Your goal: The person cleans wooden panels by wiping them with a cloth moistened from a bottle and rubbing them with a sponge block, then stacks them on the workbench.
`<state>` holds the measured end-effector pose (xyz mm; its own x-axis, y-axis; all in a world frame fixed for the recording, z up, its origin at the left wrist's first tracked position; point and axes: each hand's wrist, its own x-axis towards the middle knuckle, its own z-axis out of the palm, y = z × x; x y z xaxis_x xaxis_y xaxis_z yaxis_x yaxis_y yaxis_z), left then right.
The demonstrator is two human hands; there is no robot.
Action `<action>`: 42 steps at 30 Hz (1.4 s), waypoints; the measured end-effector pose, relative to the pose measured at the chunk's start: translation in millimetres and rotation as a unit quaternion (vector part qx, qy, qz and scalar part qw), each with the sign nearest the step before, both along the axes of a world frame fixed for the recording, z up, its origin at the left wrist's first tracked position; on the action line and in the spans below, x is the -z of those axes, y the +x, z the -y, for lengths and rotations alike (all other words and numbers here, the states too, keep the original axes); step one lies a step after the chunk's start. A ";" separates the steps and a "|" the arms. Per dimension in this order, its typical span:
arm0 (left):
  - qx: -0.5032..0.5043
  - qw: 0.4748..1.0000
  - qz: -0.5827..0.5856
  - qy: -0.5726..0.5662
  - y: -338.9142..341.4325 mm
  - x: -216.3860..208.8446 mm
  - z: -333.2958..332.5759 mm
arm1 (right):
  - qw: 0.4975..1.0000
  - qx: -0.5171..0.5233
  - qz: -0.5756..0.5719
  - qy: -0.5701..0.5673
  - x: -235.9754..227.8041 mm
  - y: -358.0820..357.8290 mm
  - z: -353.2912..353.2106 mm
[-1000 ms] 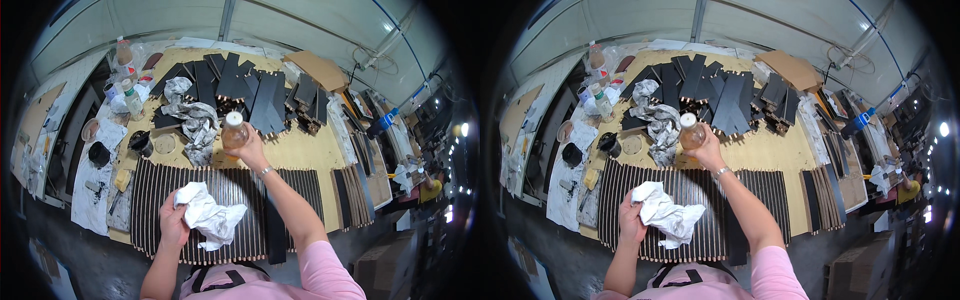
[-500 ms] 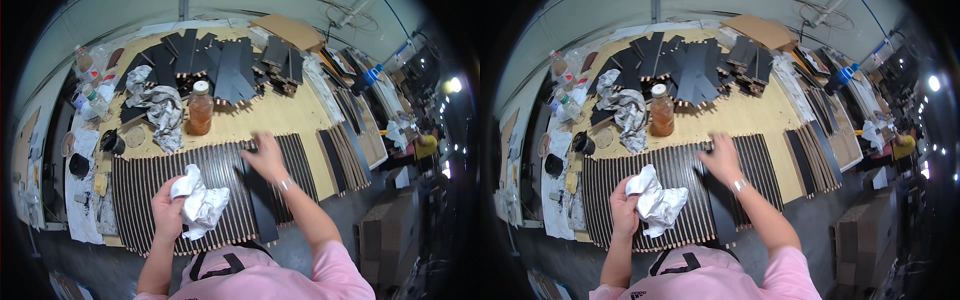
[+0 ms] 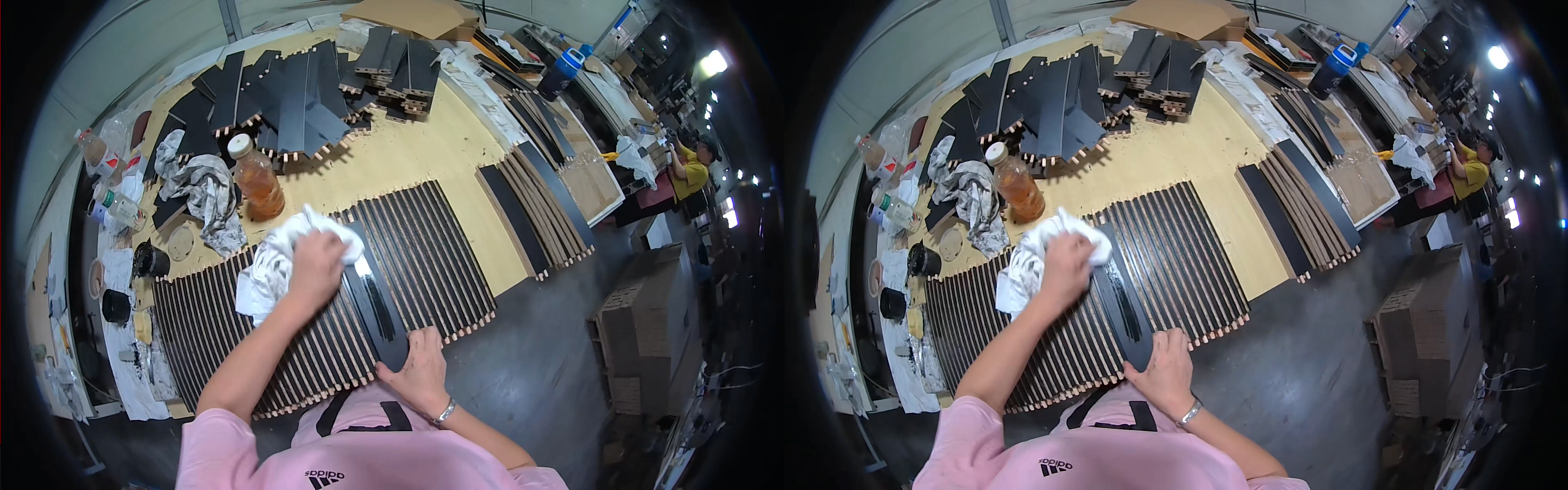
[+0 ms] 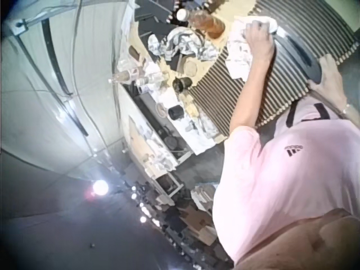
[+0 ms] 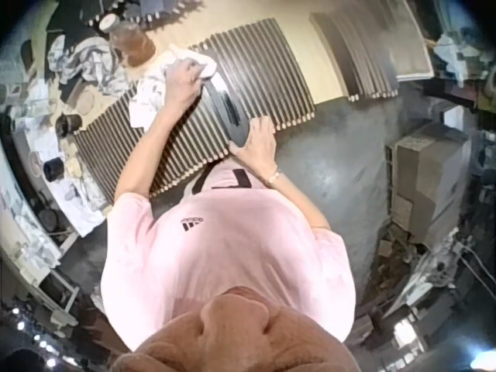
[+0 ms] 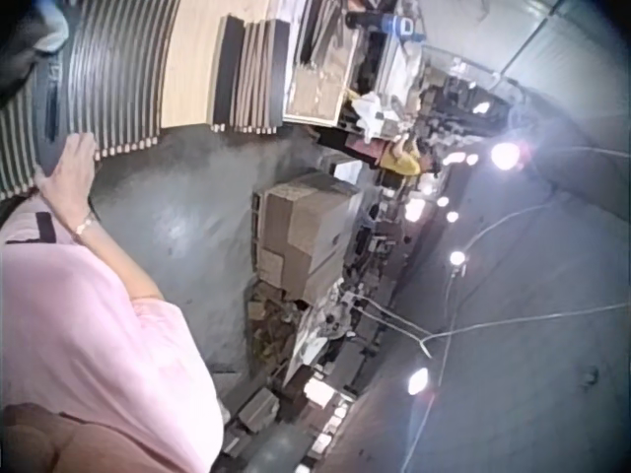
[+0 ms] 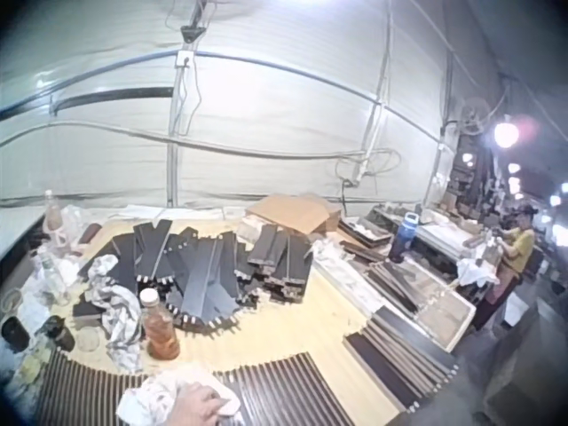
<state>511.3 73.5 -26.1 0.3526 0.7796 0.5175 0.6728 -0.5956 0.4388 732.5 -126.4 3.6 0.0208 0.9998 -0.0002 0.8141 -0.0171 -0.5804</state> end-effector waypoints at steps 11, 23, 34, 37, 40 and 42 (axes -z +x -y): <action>-0.059 0.997 -0.021 -0.038 10.4 10.4 11.0 | 1.000 -0.002 0.003 0.013 -5.8 7.2 -1.6; -0.202 0.972 0.062 -0.098 -41.1 8.2 -69.0 | 0.998 0.001 0.010 -0.058 -29.0 8.3 -0.6; 0.055 0.980 0.132 -0.136 61.5 6.5 57.2 | 0.451 0.086 -0.810 -0.365 16.2 47.5 32.6; -0.063 0.987 0.090 -0.120 43.8 7.1 -28.4 | 0.456 0.076 -0.800 -0.382 0.4 39.0 28.4; -0.042 0.993 0.065 -0.086 51.9 27.0 15.5 | 0.454 0.094 -0.805 -0.370 8.3 43.1 28.4; 0.060 0.991 0.041 -0.114 70.7 -0.7 77.3 | 0.433 0.114 -0.826 -0.342 26.4 53.2 39.1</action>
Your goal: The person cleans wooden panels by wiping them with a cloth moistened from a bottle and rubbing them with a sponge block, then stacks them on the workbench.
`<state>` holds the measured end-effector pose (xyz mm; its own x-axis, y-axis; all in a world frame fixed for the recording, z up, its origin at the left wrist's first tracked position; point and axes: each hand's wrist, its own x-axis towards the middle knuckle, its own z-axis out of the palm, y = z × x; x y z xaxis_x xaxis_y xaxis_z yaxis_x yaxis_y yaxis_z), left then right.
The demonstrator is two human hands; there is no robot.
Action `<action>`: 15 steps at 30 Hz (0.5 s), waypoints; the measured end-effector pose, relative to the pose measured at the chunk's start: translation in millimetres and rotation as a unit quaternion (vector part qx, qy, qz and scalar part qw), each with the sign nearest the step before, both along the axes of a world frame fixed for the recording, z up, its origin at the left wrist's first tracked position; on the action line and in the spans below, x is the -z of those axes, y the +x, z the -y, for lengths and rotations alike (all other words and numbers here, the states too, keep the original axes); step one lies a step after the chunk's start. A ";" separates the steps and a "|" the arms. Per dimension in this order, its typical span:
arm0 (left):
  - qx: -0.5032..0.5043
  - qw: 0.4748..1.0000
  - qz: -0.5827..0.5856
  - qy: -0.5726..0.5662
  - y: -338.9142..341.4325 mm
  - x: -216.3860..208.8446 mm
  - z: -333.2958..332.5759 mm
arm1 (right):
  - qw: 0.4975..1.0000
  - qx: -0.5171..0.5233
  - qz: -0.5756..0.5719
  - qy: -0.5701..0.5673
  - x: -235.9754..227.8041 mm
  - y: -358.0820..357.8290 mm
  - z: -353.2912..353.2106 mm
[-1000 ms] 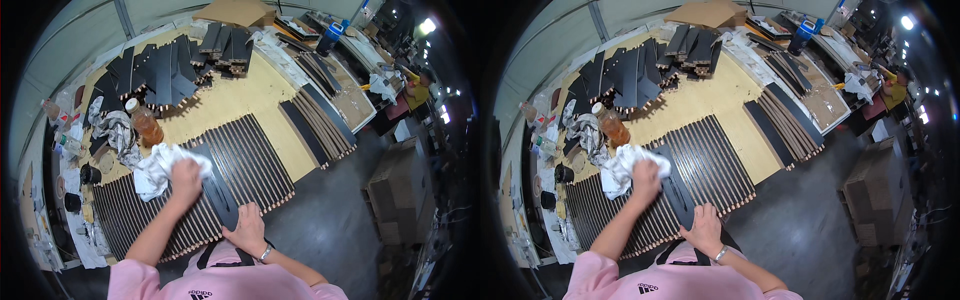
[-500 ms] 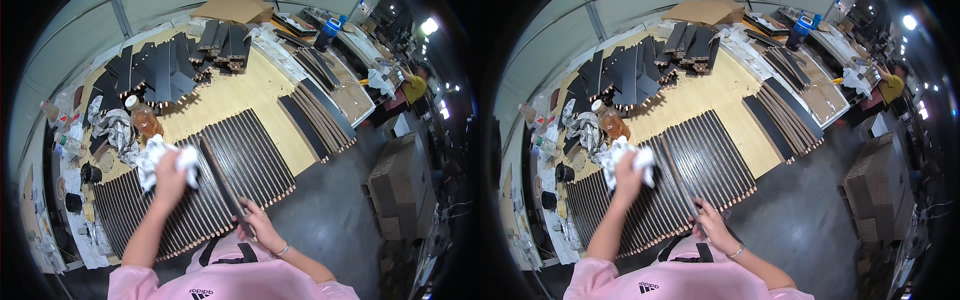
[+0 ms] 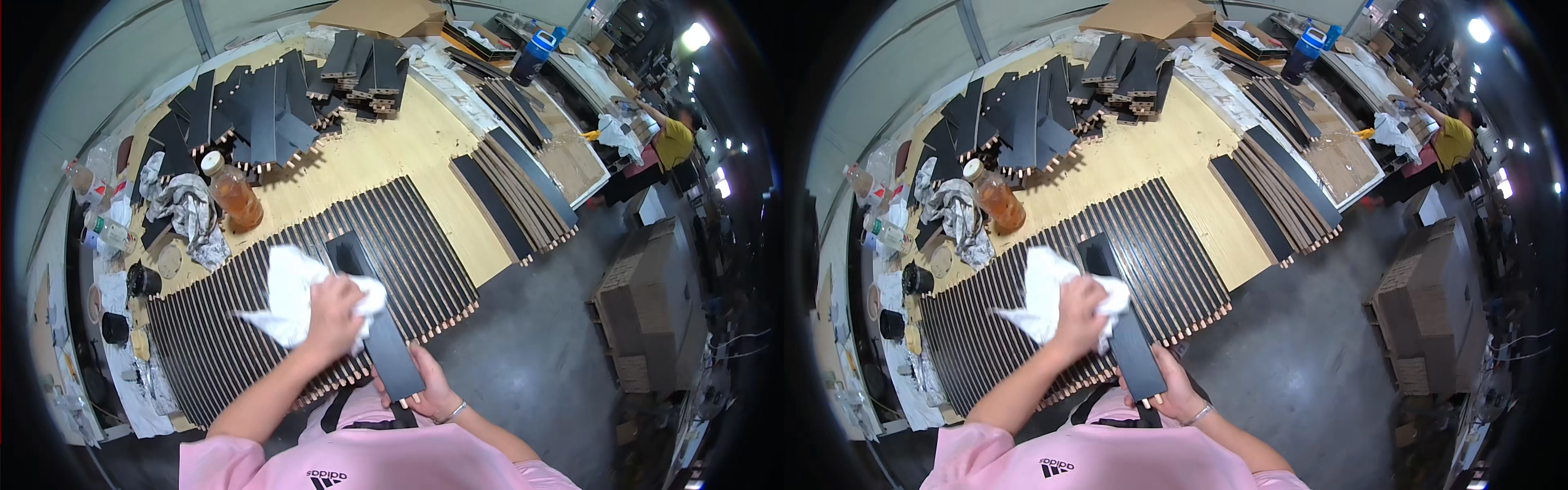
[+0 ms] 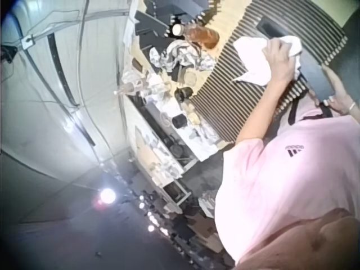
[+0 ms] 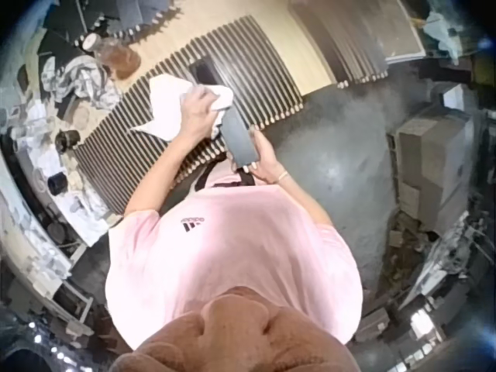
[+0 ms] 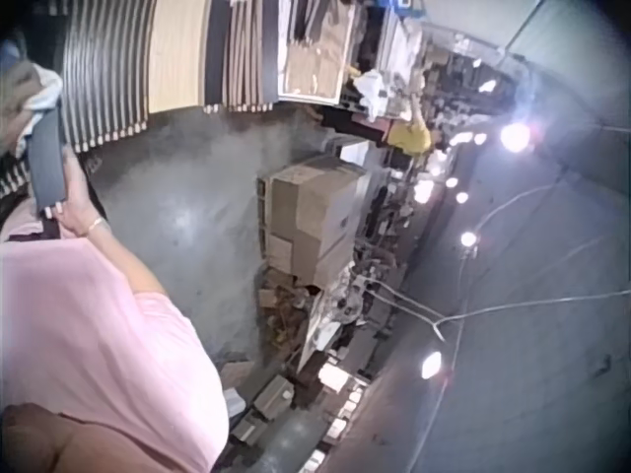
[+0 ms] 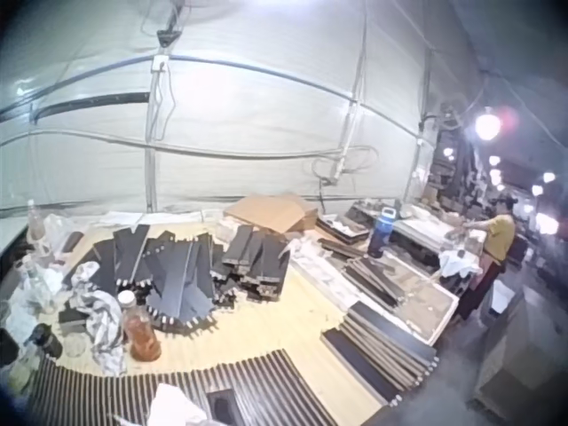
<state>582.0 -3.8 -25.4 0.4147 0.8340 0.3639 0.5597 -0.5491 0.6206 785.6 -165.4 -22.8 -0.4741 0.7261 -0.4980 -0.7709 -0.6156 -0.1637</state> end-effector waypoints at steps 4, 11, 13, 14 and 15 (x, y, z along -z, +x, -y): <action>-0.088 0.990 -0.071 0.080 -20.3 4.8 -46.7 | 0.997 -0.066 0.039 -0.005 -0.2 -3.8 9.4; -0.127 0.992 0.009 0.015 -3.0 -25.1 -82.1 | 0.992 -0.043 0.121 0.018 1.5 10.7 5.7; 0.056 0.995 0.026 0.085 14.2 -45.6 -39.5 | 0.989 -0.041 0.141 0.012 -3.4 16.1 1.8; 0.018 0.996 0.036 0.077 15.3 -31.6 -44.7 | 0.989 -0.047 0.141 0.018 -11.6 18.9 1.6; -0.027 0.996 0.043 0.074 9.1 -15.6 -52.7 | 0.988 -0.061 0.140 0.029 -21.4 15.5 2.0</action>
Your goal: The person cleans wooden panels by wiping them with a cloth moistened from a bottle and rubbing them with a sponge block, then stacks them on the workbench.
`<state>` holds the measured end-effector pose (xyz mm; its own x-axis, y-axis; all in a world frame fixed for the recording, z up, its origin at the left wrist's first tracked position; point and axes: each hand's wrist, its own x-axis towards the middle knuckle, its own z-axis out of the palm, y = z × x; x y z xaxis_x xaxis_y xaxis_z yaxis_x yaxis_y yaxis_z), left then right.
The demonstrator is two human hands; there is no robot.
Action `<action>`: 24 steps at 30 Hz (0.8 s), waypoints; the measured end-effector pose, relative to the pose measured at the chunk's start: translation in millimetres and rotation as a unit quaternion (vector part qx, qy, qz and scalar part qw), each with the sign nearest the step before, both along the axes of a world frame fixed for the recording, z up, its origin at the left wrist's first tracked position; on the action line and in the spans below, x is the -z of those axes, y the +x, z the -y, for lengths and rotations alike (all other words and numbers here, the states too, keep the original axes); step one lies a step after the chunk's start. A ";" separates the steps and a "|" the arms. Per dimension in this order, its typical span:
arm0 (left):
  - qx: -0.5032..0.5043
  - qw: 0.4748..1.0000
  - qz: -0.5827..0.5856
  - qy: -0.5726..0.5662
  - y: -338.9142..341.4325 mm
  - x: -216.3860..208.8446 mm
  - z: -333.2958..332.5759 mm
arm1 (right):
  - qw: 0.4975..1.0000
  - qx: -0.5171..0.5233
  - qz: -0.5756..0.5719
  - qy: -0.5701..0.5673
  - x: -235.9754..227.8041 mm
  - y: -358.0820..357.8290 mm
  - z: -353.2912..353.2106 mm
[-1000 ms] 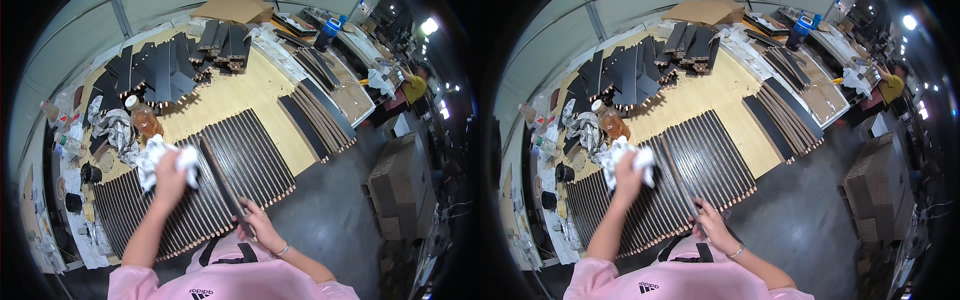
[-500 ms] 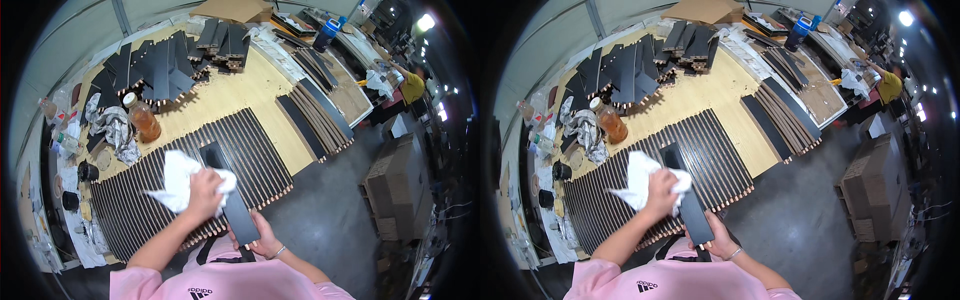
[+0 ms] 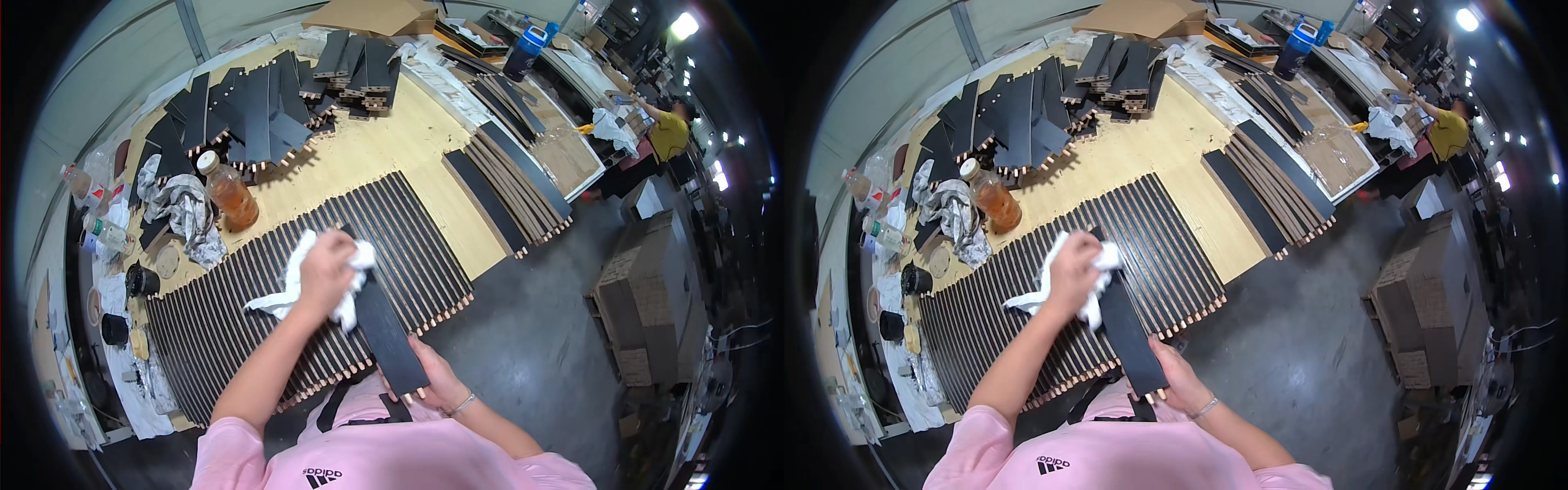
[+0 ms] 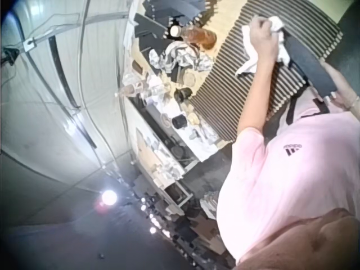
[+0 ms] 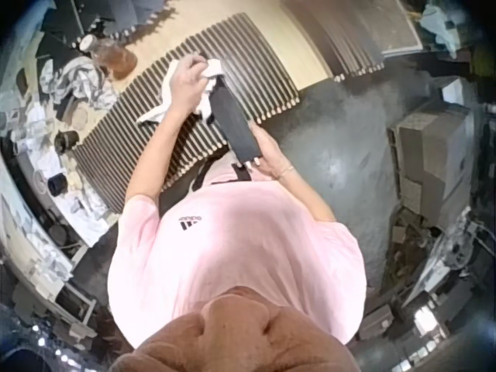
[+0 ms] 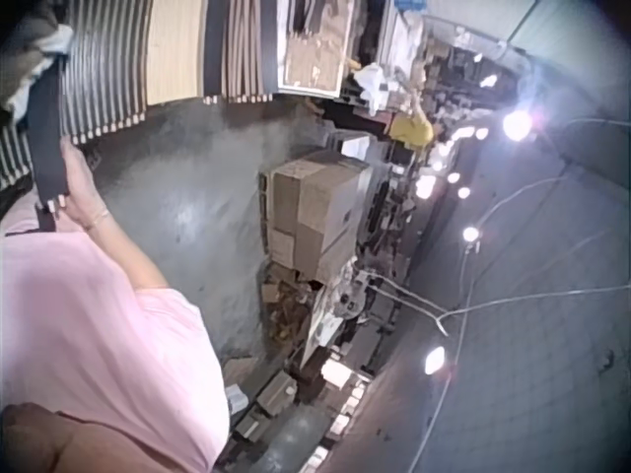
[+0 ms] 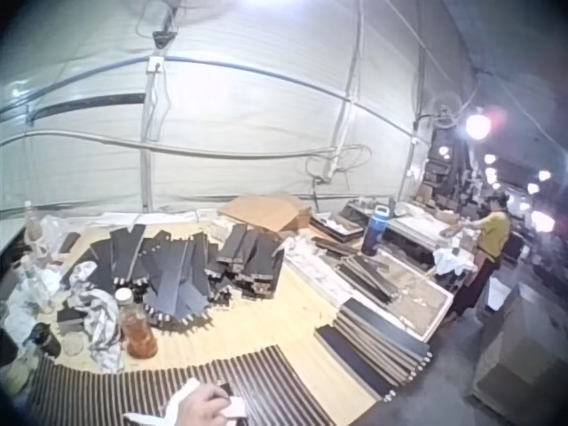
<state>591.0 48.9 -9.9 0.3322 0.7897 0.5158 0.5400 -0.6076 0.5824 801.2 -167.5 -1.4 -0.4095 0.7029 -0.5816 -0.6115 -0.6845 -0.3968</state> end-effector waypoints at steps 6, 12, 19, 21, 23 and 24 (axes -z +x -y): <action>-0.034 0.997 0.047 -0.056 -0.6 15.1 13.9 | 1.000 0.026 0.000 0.013 10.4 -7.5 20.4; -0.075 0.984 0.033 -0.161 -8.3 -0.6 -26.0 | 0.981 -0.033 0.173 0.083 -4.0 0.9 14.9; -0.028 0.999 -0.016 -0.011 15.3 -14.0 47.9 | 0.998 0.046 0.014 0.037 -6.8 5.2 19.6; -0.011 0.999 0.019 -0.049 6.9 -17.5 66.5 | 0.999 0.036 0.031 0.027 -8.9 4.5 20.4; 0.005 0.999 0.003 -0.031 -7.7 -19.2 52.5 | 0.999 0.026 0.014 0.041 -12.7 6.3 20.9; -0.004 1.000 -0.025 0.011 -8.7 -28.3 41.7 | 0.999 0.029 0.017 0.042 -16.3 8.4 18.5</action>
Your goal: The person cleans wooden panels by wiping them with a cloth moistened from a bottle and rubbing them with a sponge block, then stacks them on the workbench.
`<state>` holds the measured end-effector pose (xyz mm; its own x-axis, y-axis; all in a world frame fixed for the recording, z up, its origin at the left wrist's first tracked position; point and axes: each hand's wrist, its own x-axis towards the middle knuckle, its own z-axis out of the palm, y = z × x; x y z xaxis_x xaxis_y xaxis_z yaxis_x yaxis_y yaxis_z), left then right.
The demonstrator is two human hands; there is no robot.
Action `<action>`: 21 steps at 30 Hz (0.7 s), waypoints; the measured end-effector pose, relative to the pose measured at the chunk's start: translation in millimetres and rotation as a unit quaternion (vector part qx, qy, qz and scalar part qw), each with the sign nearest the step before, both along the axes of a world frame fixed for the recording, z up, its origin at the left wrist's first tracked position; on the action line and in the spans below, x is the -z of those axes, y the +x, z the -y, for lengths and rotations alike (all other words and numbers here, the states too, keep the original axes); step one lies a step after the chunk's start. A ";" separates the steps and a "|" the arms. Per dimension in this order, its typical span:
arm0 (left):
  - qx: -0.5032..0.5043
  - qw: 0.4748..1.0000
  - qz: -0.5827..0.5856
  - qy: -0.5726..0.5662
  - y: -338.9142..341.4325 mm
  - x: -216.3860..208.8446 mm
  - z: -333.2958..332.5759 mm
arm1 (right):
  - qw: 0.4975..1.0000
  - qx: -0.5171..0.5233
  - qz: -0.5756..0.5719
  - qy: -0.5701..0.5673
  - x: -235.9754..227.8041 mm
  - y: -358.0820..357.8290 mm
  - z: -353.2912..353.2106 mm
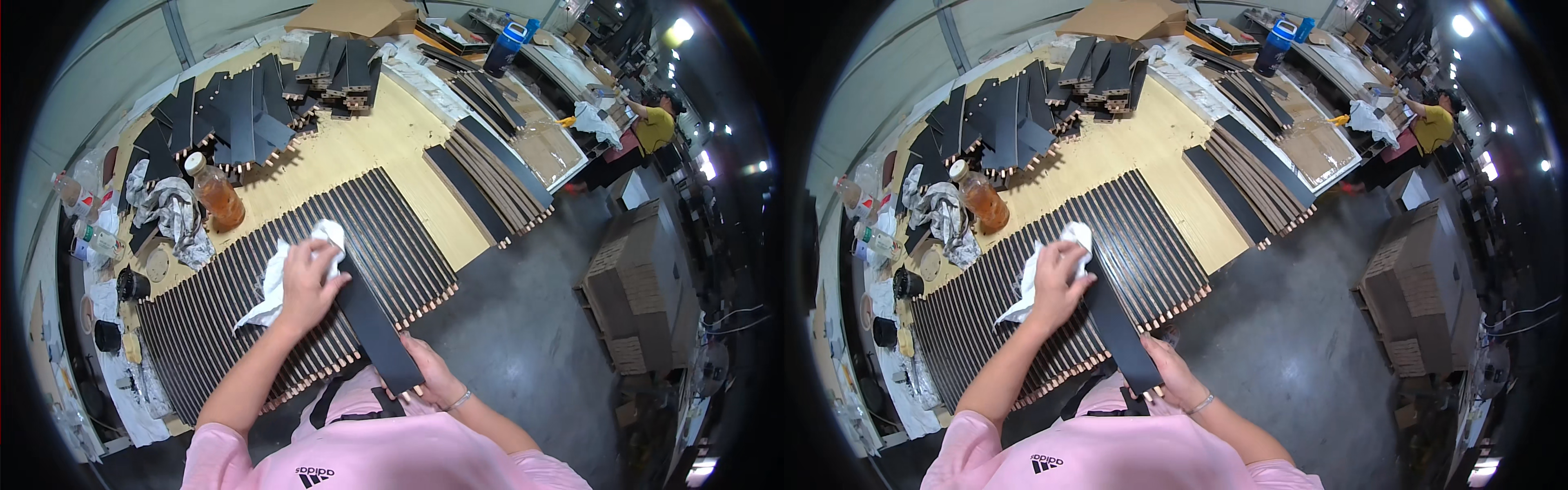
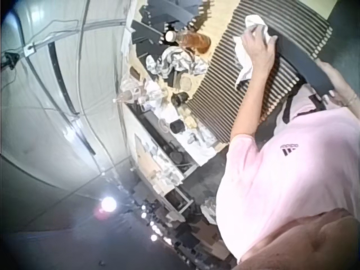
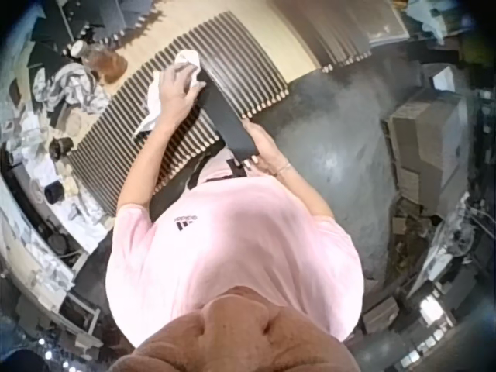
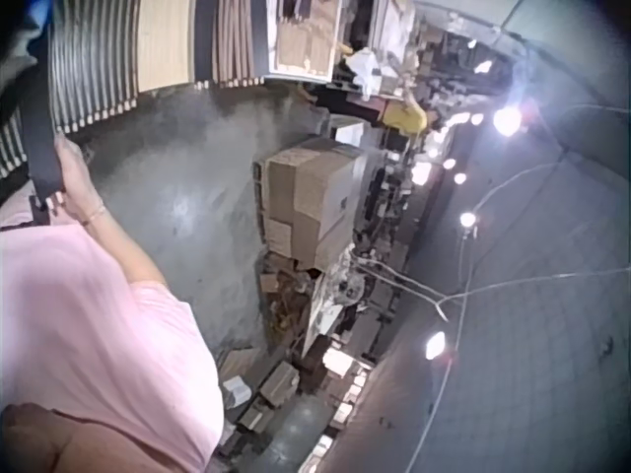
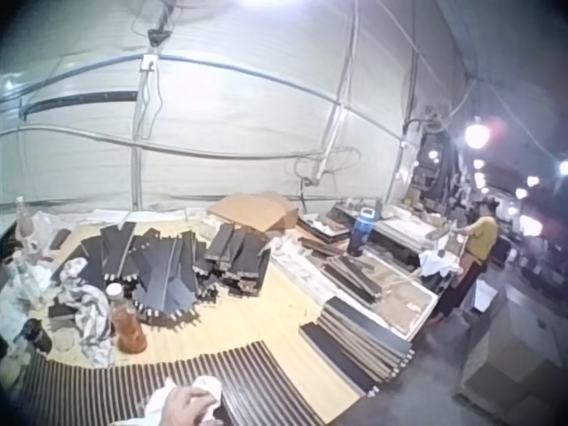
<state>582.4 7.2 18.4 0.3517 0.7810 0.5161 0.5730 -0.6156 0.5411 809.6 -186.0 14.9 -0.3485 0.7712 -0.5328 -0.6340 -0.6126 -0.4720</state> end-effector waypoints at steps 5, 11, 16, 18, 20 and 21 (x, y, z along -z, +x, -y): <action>-0.160 0.928 0.194 -0.274 -55.5 24.3 -43.1 | 0.998 0.045 -0.039 -0.009 -27.0 -7.8 -17.4; 0.268 0.963 0.029 -0.027 14.5 -66.7 90.9 | 0.987 0.113 -0.112 -0.007 -3.4 1.0 -52.8; -0.023 0.992 0.124 -0.016 -28.3 -26.7 -5.2 | 0.994 -0.026 -0.104 -0.022 -29.8 -15.3 -42.1; 0.002 0.993 0.087 0.077 -26.8 -36.3 15.7 | 0.982 -0.022 -0.188 -0.027 -28.3 -21.2 -37.9; 0.142 0.979 0.110 0.091 -9.2 -42.7 64.7 | 0.988 0.013 -0.142 -0.052 -41.6 -21.7 -45.7; 0.165 0.980 0.081 0.075 -11.6 -49.1 77.6 | 0.994 -0.001 -0.107 -0.021 -39.6 -18.6 -48.3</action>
<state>570.7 -70.5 67.5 0.4763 0.5498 0.6862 0.2439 -0.8324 0.4977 791.0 -137.7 54.5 -0.4598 0.7491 -0.4769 -0.7157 -0.6305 -0.3003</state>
